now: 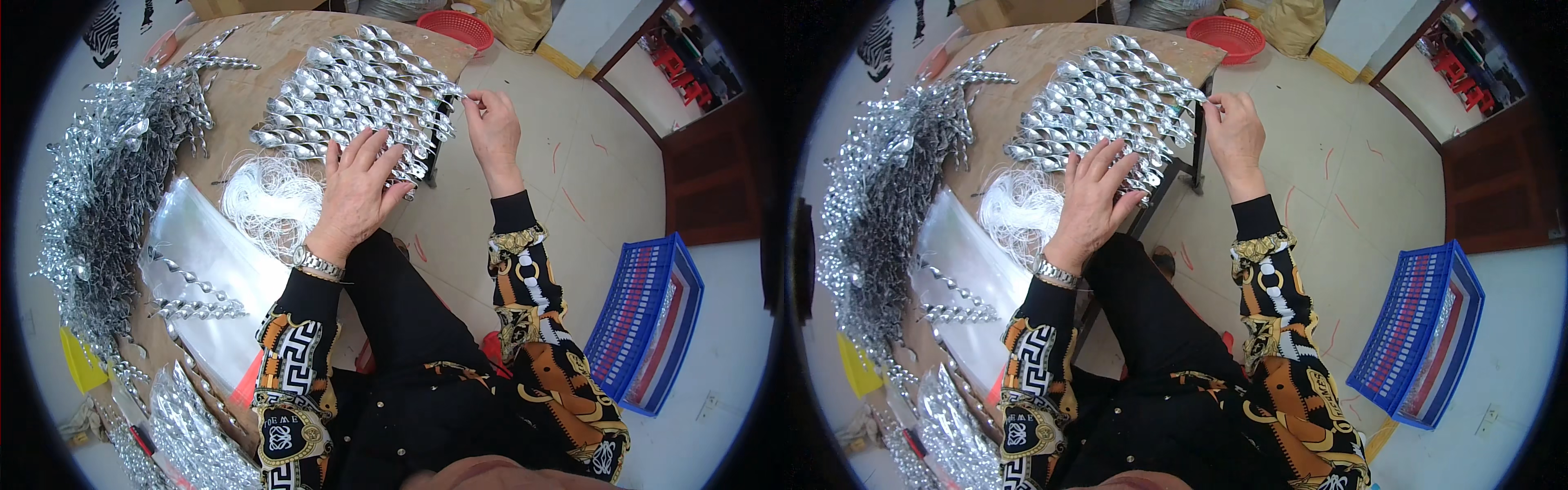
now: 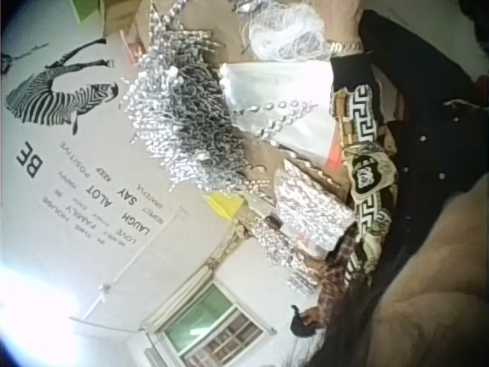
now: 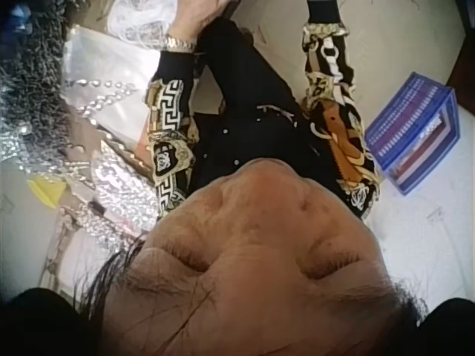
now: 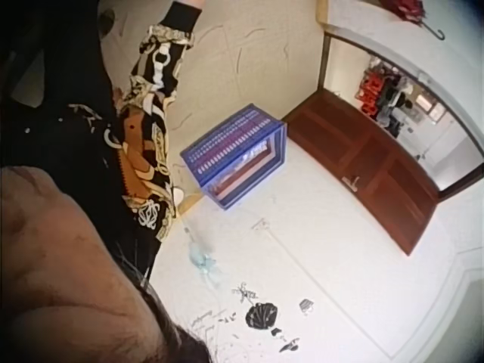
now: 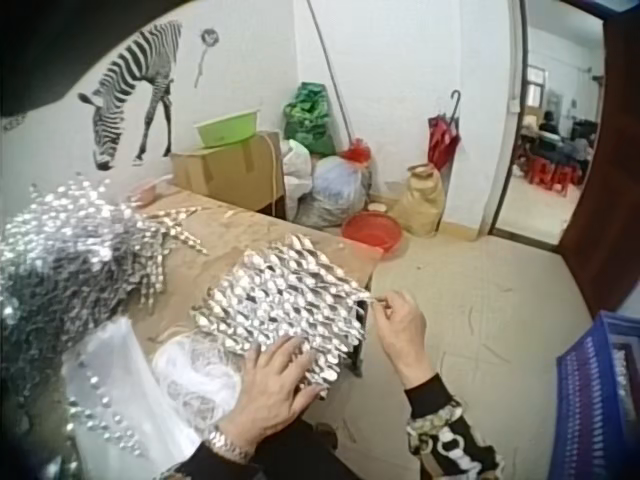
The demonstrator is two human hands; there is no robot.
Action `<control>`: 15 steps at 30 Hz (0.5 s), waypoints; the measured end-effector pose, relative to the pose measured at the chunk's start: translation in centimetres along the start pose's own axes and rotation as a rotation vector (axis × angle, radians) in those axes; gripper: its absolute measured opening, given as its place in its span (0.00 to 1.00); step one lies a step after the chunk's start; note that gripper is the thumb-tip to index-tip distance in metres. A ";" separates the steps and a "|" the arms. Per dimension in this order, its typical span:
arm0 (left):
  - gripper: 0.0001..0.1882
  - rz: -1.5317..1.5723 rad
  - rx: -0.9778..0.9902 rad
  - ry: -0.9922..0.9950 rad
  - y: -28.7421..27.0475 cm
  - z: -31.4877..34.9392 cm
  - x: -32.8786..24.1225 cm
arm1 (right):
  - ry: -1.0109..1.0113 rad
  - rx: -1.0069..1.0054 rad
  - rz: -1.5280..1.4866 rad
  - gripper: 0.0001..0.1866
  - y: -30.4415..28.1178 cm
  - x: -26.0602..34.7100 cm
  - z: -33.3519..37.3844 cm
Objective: Packaging silver decorative tinsel and ornaments into plastic bags and bundling them together.
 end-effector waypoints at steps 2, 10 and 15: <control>0.27 -0.005 0.011 -0.008 0.0 0.0 0.1 | 0.002 0.004 0.013 0.08 0.0 0.0 -0.1; 0.27 -0.004 0.009 0.001 0.1 0.0 0.1 | -0.010 -0.005 0.017 0.09 -0.2 0.2 -0.3; 0.27 -0.006 0.012 0.000 0.1 0.0 0.1 | -0.038 -0.010 -0.030 0.09 -0.5 0.7 -0.5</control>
Point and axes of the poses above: each hand's wrist, its own z-axis away from the middle knuckle, its own y-axis out of the palm, x = y × z, the point moved 2 cm from there along -z, towards the middle knuckle, and after that the axes turned 6 degrees about -z, right-handed, at the moved point
